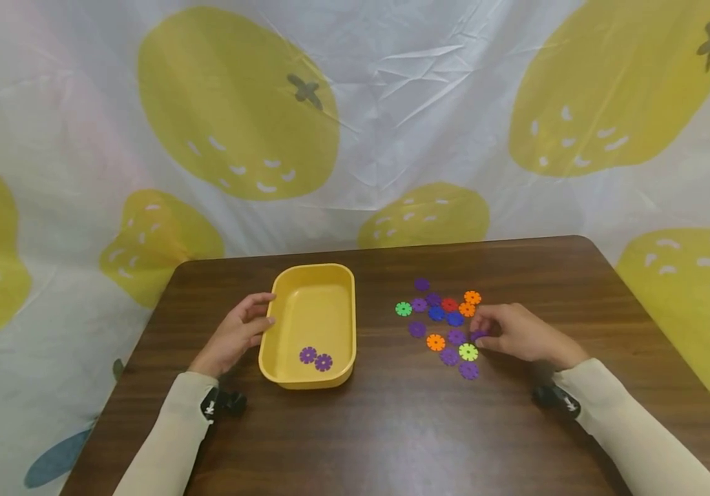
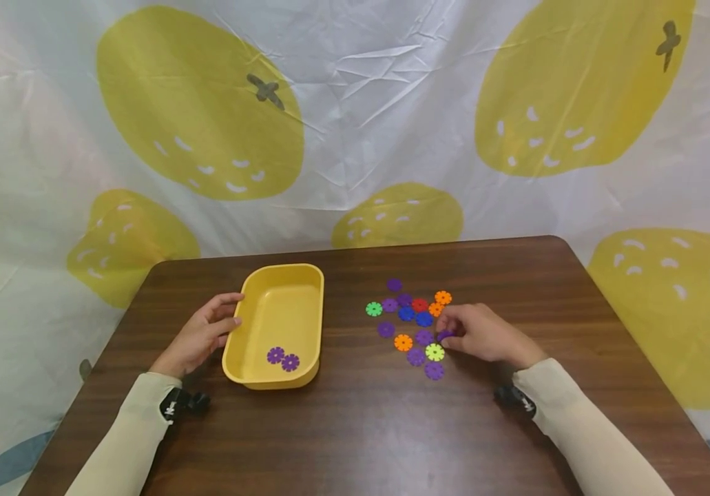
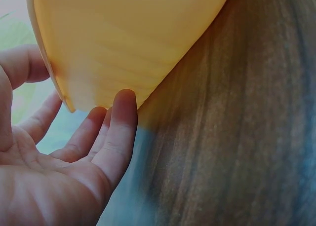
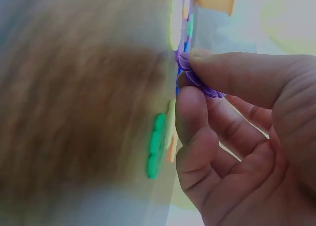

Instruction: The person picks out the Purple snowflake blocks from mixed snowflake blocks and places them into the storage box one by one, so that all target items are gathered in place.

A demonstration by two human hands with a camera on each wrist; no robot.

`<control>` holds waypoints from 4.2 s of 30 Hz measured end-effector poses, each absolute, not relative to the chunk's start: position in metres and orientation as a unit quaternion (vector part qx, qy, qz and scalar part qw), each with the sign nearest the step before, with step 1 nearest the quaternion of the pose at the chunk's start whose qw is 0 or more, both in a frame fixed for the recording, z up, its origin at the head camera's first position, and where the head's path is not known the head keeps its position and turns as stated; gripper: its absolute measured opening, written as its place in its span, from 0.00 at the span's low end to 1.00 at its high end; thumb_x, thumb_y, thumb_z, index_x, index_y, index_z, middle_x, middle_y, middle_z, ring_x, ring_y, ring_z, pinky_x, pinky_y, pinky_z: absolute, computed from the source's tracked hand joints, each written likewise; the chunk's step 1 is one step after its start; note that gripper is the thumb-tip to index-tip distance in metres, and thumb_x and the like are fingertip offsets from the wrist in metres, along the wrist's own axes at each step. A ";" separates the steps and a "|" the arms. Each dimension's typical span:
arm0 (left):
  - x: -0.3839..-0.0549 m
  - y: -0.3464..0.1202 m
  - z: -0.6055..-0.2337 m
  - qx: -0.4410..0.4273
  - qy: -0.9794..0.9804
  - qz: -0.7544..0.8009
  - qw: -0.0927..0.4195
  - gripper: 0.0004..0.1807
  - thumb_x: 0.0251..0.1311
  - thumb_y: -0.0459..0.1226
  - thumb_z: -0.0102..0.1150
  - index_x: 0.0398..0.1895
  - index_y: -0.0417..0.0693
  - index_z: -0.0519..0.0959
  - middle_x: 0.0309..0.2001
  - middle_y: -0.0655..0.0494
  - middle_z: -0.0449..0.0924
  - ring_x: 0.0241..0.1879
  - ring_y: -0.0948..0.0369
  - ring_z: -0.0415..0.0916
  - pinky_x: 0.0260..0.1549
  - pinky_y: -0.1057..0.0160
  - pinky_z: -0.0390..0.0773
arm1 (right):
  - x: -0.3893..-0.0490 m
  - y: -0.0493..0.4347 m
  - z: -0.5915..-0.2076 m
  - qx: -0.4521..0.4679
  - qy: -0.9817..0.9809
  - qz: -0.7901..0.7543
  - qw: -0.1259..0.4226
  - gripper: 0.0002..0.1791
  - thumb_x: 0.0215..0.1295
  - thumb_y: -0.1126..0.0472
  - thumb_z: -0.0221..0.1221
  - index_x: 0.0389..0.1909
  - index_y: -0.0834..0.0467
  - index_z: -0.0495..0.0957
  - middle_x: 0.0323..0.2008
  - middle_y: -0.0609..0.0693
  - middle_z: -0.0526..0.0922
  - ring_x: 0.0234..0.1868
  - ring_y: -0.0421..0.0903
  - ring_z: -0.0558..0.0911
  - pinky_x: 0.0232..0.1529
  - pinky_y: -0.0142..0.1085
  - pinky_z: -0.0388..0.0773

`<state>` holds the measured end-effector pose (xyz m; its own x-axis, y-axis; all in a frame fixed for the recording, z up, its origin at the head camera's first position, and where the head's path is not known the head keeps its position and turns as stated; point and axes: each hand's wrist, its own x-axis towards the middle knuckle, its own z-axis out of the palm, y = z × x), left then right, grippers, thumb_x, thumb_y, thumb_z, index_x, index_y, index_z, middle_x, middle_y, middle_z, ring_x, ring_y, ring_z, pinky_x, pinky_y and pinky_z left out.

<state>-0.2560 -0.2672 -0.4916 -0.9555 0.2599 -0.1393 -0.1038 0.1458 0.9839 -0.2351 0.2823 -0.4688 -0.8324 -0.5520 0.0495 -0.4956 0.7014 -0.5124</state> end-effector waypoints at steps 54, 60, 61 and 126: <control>-0.257 -0.265 -0.489 0.044 0.751 0.644 0.142 0.31 0.75 0.36 0.60 0.78 0.50 0.64 0.73 0.37 0.67 0.64 0.47 0.78 0.55 0.57 0.87 | -0.265 0.146 -0.423 -0.332 0.852 -0.403 -0.017 0.07 0.72 0.61 0.67 0.46 0.49 0.82 0.38 0.43 0.90 0.37 0.39 0.87 0.38 0.34 0.85; -0.258 -0.263 -0.491 0.045 0.747 0.648 0.142 0.31 0.75 0.35 0.60 0.78 0.50 0.64 0.73 0.37 0.67 0.63 0.47 0.78 0.55 0.57 0.87 | -0.270 0.126 -0.421 -0.340 0.840 -0.423 -0.010 0.06 0.73 0.61 0.67 0.46 0.48 0.82 0.39 0.40 0.90 0.41 0.42 0.88 0.44 0.36 0.86; -0.258 -0.263 -0.491 0.047 0.746 0.648 0.143 0.31 0.75 0.35 0.60 0.78 0.50 0.64 0.73 0.37 0.67 0.63 0.47 0.78 0.55 0.57 0.87 | -0.271 0.123 -0.420 -0.344 0.837 -0.425 -0.011 0.06 0.73 0.61 0.67 0.46 0.49 0.82 0.39 0.41 0.90 0.41 0.42 0.88 0.43 0.37 0.86; -0.259 -0.263 -0.490 0.046 0.742 0.652 0.147 0.31 0.75 0.35 0.59 0.78 0.49 0.63 0.73 0.37 0.67 0.61 0.50 0.79 0.54 0.58 0.87 | -0.268 0.059 -0.431 -0.411 0.835 -0.366 -0.007 0.09 0.69 0.61 0.70 0.46 0.60 0.84 0.35 0.46 0.89 0.36 0.36 0.85 0.39 0.30 0.86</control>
